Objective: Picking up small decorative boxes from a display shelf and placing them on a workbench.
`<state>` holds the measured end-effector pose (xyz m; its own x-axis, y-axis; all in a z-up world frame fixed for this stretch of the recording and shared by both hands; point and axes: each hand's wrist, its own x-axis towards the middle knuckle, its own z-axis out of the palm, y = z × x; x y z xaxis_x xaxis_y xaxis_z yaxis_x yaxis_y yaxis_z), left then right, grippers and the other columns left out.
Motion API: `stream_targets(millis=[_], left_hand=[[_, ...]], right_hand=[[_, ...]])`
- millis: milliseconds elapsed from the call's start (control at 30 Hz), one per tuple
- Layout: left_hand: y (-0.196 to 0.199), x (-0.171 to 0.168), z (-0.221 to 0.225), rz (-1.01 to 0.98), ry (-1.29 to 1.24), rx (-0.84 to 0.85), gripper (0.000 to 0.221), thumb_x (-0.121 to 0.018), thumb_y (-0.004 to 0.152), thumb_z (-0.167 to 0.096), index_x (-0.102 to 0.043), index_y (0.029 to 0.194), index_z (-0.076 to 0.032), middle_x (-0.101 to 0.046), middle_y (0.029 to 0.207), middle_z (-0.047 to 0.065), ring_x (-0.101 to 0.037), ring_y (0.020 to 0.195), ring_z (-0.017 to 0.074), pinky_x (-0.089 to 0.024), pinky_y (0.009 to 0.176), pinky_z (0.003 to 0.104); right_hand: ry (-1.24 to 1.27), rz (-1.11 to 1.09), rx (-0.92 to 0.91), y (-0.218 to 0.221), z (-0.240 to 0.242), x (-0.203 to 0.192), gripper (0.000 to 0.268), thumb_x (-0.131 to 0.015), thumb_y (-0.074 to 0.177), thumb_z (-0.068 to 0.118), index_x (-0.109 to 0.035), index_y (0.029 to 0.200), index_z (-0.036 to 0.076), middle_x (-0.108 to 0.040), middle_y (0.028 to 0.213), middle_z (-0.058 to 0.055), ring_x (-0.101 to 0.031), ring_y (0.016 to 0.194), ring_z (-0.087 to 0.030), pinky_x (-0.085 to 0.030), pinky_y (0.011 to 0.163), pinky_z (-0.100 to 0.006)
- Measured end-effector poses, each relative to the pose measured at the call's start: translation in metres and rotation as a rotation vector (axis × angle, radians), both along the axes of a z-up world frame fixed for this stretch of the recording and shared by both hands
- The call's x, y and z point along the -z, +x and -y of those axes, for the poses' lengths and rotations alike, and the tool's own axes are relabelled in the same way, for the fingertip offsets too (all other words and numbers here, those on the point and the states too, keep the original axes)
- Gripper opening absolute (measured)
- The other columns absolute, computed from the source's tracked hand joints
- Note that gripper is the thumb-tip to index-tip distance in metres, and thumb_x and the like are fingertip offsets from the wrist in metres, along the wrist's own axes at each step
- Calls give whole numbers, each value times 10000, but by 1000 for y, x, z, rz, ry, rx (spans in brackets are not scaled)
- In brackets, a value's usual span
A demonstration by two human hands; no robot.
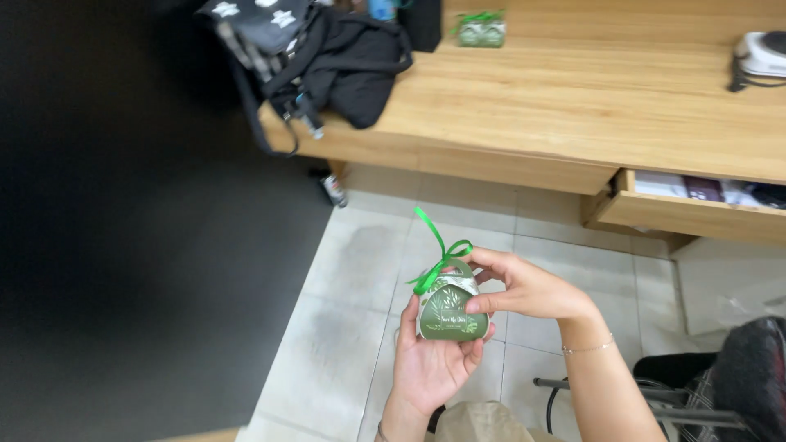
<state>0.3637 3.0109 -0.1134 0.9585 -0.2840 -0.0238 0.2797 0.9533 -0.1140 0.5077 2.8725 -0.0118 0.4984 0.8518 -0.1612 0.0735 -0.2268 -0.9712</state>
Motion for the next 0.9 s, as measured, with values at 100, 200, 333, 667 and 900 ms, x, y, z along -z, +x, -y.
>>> stream_targets(millis=[100,200,333,667,900], left_hand=[[64,-11,-38,20,16,82,764,-531,968,-614,-485,1477,-46,-606,1359,178,-664,1166,345,-599,928,418],[133,-39,-84,76,40,177,767,-531,970,-604,-487,1499,-51,-608,1398,191,-670,1138,302,-598,932,414],[220,-38,-120,104,70,277,784,-528,984,-614,-479,1511,-35,-595,1444,211,-663,1138,282,-594,956,403],[370,-34,-137,110,239,445,651,-483,1021,-572,-459,1491,-122,-545,1479,180,-543,1352,303,-487,1089,466],[500,-3,-130,143,430,390,490,-456,1055,-460,-459,1452,-173,-557,1480,180,-566,1301,273,-488,1061,442]], right_hand=[[126,298,-95,55,-18,-4,616,-851,820,126,-597,1377,54,-665,1289,-70,-610,1153,-196,-527,984,-345],[-28,234,14,98,-43,-25,796,-900,727,136,-534,1434,108,-613,1258,-63,-555,1190,-200,-583,956,-353],[-53,84,172,158,-67,-25,899,-869,710,138,-461,1510,155,-523,1427,13,-539,1219,-173,-597,911,-345],[21,112,568,303,-53,-10,793,-848,682,-29,-532,1404,60,-643,1292,-65,-591,1241,-175,-593,925,-352],[164,164,716,504,-14,29,695,-807,732,-12,-551,1373,69,-629,1345,-50,-601,1182,-216,-578,834,-369]])
